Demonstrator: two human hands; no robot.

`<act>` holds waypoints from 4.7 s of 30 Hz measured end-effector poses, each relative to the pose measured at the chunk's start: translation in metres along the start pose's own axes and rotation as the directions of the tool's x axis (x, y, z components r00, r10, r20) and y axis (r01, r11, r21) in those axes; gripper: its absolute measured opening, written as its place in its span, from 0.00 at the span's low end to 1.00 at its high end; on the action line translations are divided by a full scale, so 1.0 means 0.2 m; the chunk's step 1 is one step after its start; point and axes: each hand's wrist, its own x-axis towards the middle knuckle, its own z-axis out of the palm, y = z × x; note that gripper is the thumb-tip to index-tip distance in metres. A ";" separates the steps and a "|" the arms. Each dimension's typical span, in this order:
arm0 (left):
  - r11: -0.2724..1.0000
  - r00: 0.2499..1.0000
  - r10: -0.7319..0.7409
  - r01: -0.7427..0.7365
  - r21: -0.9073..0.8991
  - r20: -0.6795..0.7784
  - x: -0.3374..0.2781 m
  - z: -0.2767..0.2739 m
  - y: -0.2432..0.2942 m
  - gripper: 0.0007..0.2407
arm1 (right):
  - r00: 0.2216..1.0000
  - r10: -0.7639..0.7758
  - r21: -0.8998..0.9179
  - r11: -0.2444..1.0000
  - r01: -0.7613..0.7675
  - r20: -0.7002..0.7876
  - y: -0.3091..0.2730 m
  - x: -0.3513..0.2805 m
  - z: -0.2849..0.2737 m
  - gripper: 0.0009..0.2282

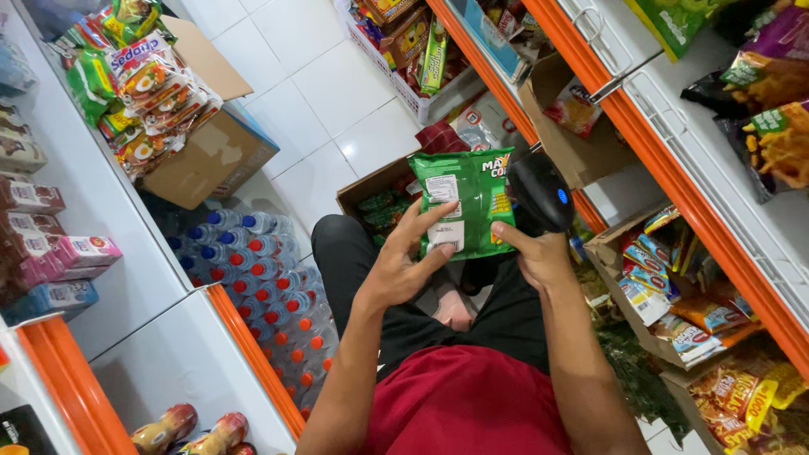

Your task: The person uses a handheld scanner to scan barcodes on various snack packages, moving them between a cardboard box and store shelves while sitting on the floor.

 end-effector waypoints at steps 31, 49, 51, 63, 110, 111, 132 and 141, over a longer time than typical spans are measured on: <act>0.971 0.941 0.075 0.007 0.238 -0.331 0.21 -0.05 -0.06 0.33 | 0.959 0.281 -0.589 0.778 -0.217 0.018 -0.05 -0.17 0.17 0.08; 0.979 0.936 0.113 -0.047 0.200 -0.334 0.14 -0.03 -0.14 0.17 | 0.988 0.027 -0.365 0.927 -0.082 -0.154 -0.10 -0.13 0.13 0.11; 0.964 0.914 0.143 -0.041 0.264 -0.380 0.13 -0.02 -0.16 0.14 | 0.976 -0.048 -0.429 0.902 -0.050 -0.214 -0.14 -0.07 0.06 0.10; 0.998 0.996 -0.060 0.057 0.034 0.067 0.25 0.29 -0.04 0.12 | 0.949 -0.158 0.032 0.984 0.173 -0.271 -0.28 -0.10 -0.24 0.29; 0.487 0.657 0.478 -0.750 0.447 0.583 1.31 1.86 0.87 0.33 | 0.714 -0.616 -0.774 0.611 0.167 -0.332 -1.93 -0.64 -0.86 0.14; 0.490 0.662 0.471 -0.746 0.451 0.583 1.31 1.86 0.87 0.33 | 0.719 -0.596 -0.784 0.610 0.117 -0.356 -1.93 -0.64 -0.87 0.14; 0.191 0.472 0.626 -0.865 0.464 0.621 1.26 1.84 0.76 0.09 | 0.779 -0.502 -0.901 0.396 -0.180 -0.376 -1.96 -0.60 -0.75 0.17; 0.388 0.453 0.736 -0.891 0.235 0.503 0.99 1.53 0.75 0.14 | 0.711 -0.648 -0.766 0.594 0.247 -0.273 -1.64 -0.56 -0.57 0.12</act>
